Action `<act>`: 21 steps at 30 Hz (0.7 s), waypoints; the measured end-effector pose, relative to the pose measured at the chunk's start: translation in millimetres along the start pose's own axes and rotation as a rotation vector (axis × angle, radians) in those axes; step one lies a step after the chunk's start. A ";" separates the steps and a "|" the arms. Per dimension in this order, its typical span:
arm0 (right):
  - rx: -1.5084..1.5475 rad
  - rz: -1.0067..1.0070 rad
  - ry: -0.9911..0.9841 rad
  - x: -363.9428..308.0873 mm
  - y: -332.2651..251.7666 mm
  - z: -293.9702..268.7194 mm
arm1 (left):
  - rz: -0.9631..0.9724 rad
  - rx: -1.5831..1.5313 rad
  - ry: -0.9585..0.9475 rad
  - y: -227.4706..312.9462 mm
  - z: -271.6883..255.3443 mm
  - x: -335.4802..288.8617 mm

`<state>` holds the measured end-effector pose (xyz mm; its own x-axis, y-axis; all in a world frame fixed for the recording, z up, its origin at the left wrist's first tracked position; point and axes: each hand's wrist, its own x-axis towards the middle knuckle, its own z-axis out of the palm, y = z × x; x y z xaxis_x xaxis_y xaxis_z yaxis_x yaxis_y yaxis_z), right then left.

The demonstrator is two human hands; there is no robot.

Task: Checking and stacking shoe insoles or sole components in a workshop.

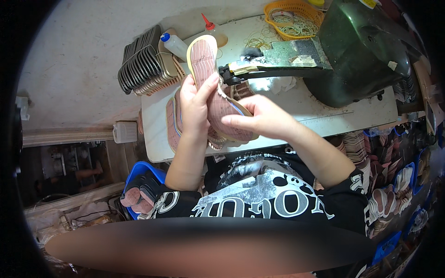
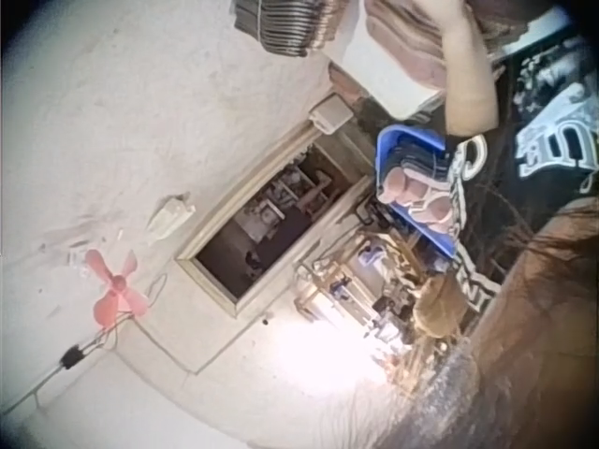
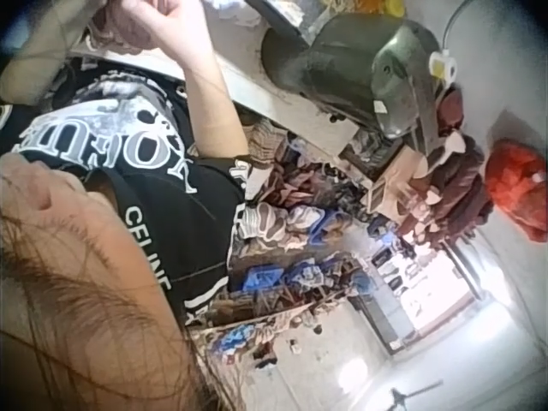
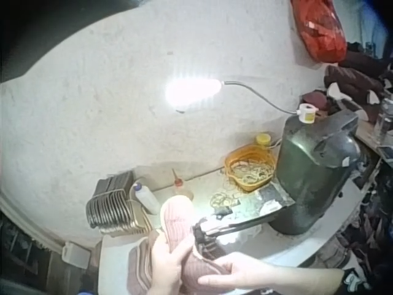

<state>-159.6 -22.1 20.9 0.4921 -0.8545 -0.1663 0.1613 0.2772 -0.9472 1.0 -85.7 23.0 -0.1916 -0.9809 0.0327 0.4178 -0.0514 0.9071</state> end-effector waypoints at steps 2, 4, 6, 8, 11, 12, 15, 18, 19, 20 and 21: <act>-0.015 -0.028 0.112 -0.8 29.6 -7.0 | -0.073 0.058 -0.058 2.3 2.7 19.4; 0.072 -0.105 0.150 -1.1 19.0 0.7 | -0.057 0.273 -0.042 5.4 -2.4 32.4; 0.059 -0.119 0.199 3.6 21.1 -1.5 | -0.046 0.480 -0.051 -5.7 -10.6 55.5; 0.175 -0.142 0.280 10.2 22.7 -2.6 | 0.021 0.984 -0.015 -24.6 -25.4 77.5; 0.223 -0.144 0.293 11.4 21.5 -7.3 | 0.073 0.989 0.026 -38.3 -21.8 86.4; 0.228 -0.142 0.300 11.4 21.7 -9.2 | 0.090 0.987 0.026 -40.0 -19.4 87.8; 0.255 -0.155 0.352 11.7 20.0 -11.8 | 0.035 0.881 -0.017 -43.6 -15.0 95.5; 0.297 -0.150 0.383 12.6 17.4 -15.4 | 0.065 0.971 0.057 -40.1 -4.8 97.1; 0.309 -0.151 0.379 14.0 18.5 -17.4 | 0.065 0.974 0.062 -39.5 -5.8 98.3; 0.312 -0.151 0.381 14.1 18.4 -18.3 | 0.051 1.001 0.057 -39.7 -6.2 100.6; 0.319 -0.147 0.384 13.9 17.7 -18.9 | 0.037 1.027 0.053 -39.7 -6.7 102.1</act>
<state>-166.1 -37.4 -3.4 0.1051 -0.9774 -0.1834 0.4873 0.2114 -0.8473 -29.1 -185.1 -12.5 -0.1440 -0.9869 0.0723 -0.5431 0.1399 0.8279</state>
